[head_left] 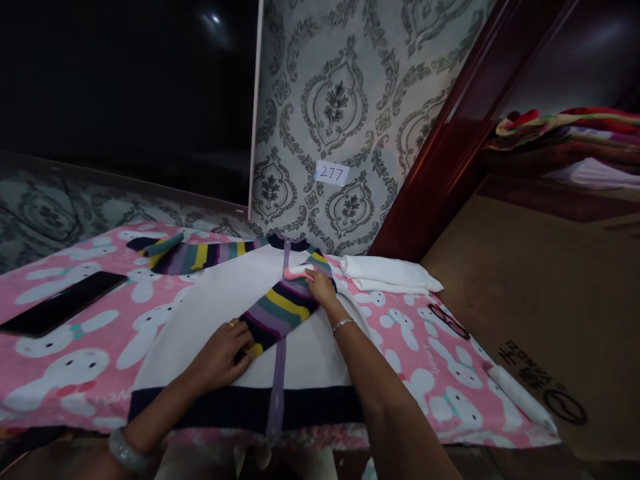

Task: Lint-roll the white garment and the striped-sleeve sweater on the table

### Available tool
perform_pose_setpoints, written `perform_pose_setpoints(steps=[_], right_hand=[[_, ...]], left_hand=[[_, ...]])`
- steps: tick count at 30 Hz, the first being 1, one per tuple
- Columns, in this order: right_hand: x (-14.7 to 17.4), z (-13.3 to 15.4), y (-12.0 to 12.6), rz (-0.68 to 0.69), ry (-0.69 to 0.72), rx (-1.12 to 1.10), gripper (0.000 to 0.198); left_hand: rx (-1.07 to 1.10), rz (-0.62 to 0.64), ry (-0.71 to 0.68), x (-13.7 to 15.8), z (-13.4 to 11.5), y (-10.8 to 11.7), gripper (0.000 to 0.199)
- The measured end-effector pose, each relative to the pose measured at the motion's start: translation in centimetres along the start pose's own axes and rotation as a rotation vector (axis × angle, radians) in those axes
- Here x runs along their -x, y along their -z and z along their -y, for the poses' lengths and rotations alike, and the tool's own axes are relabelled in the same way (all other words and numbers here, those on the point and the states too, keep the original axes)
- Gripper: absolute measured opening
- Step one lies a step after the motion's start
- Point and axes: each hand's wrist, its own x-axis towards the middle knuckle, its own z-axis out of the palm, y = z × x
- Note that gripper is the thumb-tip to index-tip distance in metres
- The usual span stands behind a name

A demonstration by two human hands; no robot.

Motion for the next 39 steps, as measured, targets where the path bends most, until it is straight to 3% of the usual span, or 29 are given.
perform_pose_setpoints(steps=[8,12,16,20,24,28,33,39], right_hand=[[10.9,-7.7,3.6,-0.013,0.023,-0.035,0.048],[14.0,-9.3,6.1,0.011,0.011,-0.026,0.045],[13.9,-6.7,5.8,-0.008,0.037,-0.036,0.047],[11.0,-1.9,2.0,0.047,0.081,0.034,0.046],[6.7,2.5,-1.0,0.051,0.079,0.035,0.045],[5.6,3.9,-1.7,0.037,0.082,0.015,0.046],[10.9,-0.1,-0.7,0.030,0.072,-0.006,0.049],[18.0,-5.5,2.5,0.015,0.086,-0.069,0.049]], left_hand=[[0.022,-0.039,-0.061,0.1,0.4,-0.7,0.019],[0.065,-0.023,-0.086,0.2,-0.3,-0.3,0.019],[0.096,-0.047,-0.043,0.7,-1.4,0.5,0.016],[-0.008,-0.105,0.089,1.9,-1.8,0.3,0.013],[-0.070,-0.091,0.098,3.0,-1.6,-0.6,0.012],[-0.070,-0.101,0.098,3.2,-1.4,-0.9,0.011],[-0.061,-0.114,0.082,3.2,-1.1,-1.0,0.010],[-0.055,-0.132,0.053,3.1,-0.8,-1.4,0.011]])
